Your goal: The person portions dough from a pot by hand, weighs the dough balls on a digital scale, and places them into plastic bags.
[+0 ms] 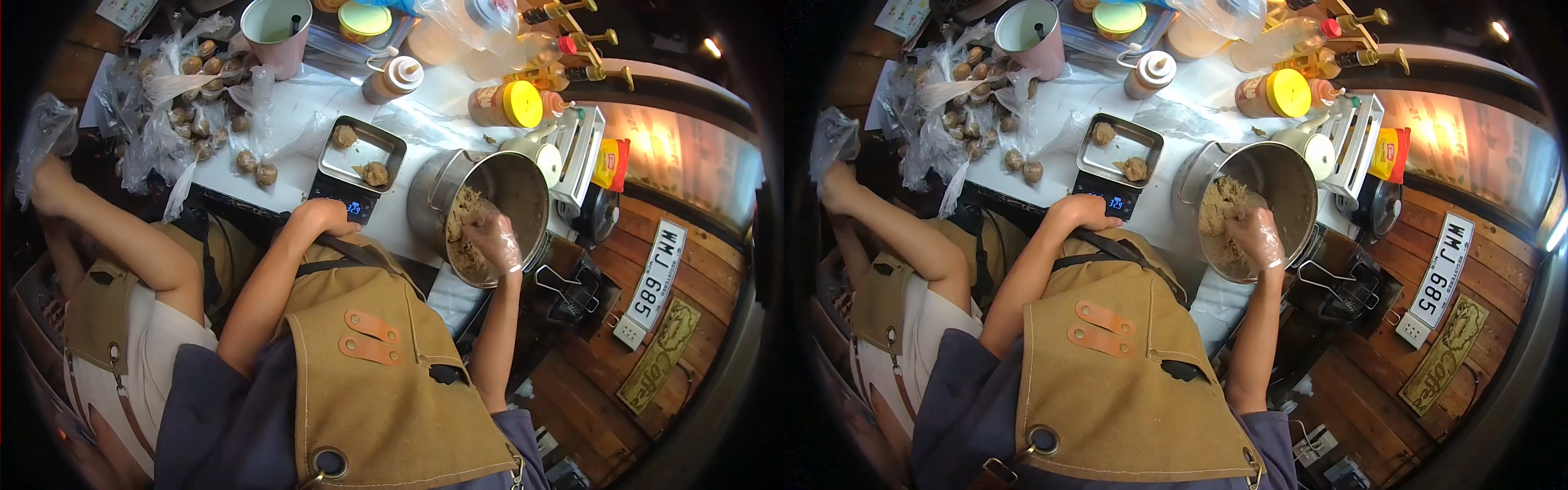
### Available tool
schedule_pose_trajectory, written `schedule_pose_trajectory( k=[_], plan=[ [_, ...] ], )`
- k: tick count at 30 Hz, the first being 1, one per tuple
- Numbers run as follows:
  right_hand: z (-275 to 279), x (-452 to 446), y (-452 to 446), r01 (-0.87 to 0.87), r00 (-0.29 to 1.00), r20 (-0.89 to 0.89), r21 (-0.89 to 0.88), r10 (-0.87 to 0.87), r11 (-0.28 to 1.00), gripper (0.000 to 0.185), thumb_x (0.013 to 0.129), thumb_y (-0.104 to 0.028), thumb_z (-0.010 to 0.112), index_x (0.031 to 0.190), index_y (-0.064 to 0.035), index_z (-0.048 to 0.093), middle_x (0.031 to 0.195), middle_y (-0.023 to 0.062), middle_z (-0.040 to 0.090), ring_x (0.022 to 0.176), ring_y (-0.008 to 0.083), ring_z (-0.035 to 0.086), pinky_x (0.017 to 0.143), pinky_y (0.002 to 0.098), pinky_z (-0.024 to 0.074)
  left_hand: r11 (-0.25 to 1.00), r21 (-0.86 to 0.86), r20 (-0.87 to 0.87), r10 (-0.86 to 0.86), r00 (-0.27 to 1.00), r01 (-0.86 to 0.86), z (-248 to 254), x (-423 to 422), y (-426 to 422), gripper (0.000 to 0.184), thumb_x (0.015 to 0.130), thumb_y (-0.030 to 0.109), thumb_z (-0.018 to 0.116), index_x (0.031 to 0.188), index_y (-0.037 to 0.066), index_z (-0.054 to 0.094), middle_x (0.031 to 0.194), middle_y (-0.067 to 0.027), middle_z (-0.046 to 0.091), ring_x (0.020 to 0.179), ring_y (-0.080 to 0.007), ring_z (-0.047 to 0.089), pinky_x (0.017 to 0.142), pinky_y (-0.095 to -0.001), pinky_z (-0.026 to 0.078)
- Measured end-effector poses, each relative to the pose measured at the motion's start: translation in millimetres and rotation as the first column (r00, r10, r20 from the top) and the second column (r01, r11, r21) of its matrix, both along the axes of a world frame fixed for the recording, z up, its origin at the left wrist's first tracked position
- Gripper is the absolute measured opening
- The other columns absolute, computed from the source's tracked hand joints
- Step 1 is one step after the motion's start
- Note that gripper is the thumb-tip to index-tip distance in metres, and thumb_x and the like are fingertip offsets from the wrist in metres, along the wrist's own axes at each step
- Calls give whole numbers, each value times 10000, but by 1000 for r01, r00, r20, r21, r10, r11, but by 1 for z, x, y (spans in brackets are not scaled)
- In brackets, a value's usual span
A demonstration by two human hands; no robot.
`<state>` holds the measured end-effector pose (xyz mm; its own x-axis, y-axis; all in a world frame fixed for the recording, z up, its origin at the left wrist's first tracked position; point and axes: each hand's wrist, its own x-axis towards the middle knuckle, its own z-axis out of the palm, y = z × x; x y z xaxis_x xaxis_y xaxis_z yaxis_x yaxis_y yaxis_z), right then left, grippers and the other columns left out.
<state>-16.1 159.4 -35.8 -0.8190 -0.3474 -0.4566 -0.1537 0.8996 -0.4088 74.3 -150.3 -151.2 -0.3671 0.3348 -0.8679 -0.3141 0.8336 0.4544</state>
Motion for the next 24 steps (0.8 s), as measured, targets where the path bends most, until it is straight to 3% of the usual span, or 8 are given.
schedule_pose_trajectory(
  k=[4,7,11,14,15,18,20,24],
  plan=[
    [0,8,13,290,953,158,-219,-259,932,169,830,-57,714,977,16,755,934,143,741,825,205,700,768,356,565,999,30,-28,20,999,-19,-6,5,-2,765,909,652,562,1155,-60,701,1216,-263,674,1130,-387,653,980,-442,511],
    [19,17,-1,564,823,359,-604,-440,563,232,893,-45,665,1102,36,720,1127,169,713,946,254,689,869,364,576,999,36,-25,12,1000,-11,-7,4,-2,766,910,650,561,1156,-63,699,1220,-265,671,1133,-386,652,981,-444,509],
    [61,14,-47,681,669,541,-721,-509,128,302,875,8,628,1169,54,679,1111,174,711,1006,230,696,935,363,566,998,53,-38,28,999,-26,-6,4,-4,711,904,620,568,1143,-33,715,1214,-244,681,1129,-381,655,985,-433,507],
    [66,1,-94,463,883,280,-654,-377,598,306,871,-5,650,1169,63,675,1101,158,712,1021,225,696,932,359,567,996,84,-48,21,999,-17,-11,5,-1,761,899,651,565,1130,-59,711,1184,-265,686,1099,-384,668,961,-440,517],
    [69,3,-126,551,833,408,-665,-373,504,269,887,-8,656,1146,55,687,1086,142,714,1005,209,697,927,339,565,995,97,-59,22,998,-16,-12,5,0,760,898,653,564,1124,-57,714,1178,-265,688,1094,-384,669,958,-441,518],
    [27,-6,-188,286,950,282,-620,-133,730,173,911,32,625,1069,33,695,1065,118,729,986,199,705,878,328,566,994,108,-80,30,996,-21,-20,9,1,755,891,657,562,1106,-48,724,1172,-258,693,1082,-378,675,950,-441,520],
    [-15,-11,-214,-166,978,-189,-465,86,869,238,846,93,625,1065,27,691,971,185,722,874,263,712,797,343,549,993,112,-74,43,996,-34,-18,8,-1,748,886,658,564,1103,-39,728,1169,-250,697,1073,-372,679,946,-439,522],
    [-73,-12,-230,-398,865,-431,-283,255,872,154,816,2,632,951,-58,675,870,176,647,811,384,649,707,442,517,992,120,-61,56,997,-49,-23,9,-2,731,880,662,570,1077,-20,743,1148,-227,711,1050,-362,687,932,-436,527]
  ],
)
